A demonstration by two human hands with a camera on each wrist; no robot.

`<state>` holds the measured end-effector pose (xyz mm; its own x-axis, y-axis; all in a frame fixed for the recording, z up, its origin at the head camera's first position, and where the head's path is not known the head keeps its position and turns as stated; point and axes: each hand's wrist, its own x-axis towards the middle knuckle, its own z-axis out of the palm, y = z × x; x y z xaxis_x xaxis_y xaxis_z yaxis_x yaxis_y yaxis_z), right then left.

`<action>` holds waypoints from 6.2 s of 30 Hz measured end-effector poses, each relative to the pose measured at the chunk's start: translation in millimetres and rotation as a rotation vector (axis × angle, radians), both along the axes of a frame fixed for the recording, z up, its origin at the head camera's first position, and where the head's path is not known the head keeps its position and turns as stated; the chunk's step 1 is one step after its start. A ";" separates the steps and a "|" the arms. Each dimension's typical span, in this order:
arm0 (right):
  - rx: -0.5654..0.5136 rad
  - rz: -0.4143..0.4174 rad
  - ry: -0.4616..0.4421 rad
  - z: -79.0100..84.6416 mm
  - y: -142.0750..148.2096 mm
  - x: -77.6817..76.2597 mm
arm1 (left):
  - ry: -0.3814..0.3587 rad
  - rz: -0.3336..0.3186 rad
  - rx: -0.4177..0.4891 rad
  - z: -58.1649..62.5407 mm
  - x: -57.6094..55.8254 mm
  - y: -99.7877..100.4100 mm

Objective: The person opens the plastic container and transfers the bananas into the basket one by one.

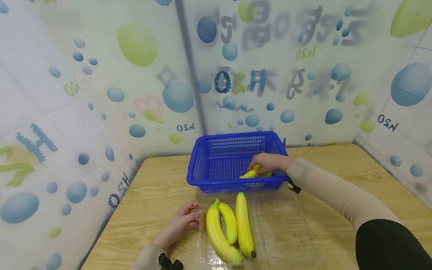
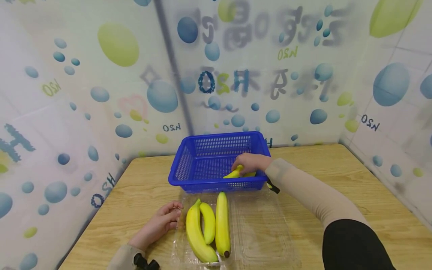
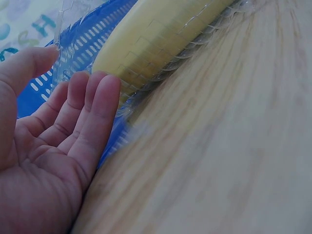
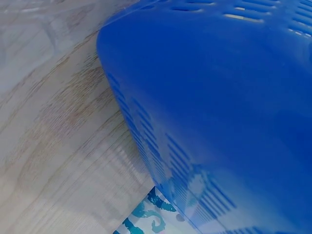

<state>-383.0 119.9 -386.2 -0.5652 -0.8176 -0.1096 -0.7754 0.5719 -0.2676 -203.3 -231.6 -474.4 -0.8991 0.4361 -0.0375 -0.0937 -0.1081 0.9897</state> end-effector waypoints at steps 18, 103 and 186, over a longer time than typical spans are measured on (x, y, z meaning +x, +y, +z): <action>0.055 -0.052 -0.063 -5.6 0.8 -0.8 | -0.018 0.016 -0.034 0.5 0.6 0.9; -0.040 0.620 0.124 2.0 -84.2 122.1 | 0.014 -0.022 0.029 0.4 2.3 2.7; -0.145 0.585 0.002 -4.9 -74.3 118.7 | -0.005 0.002 0.010 3.1 1.9 2.3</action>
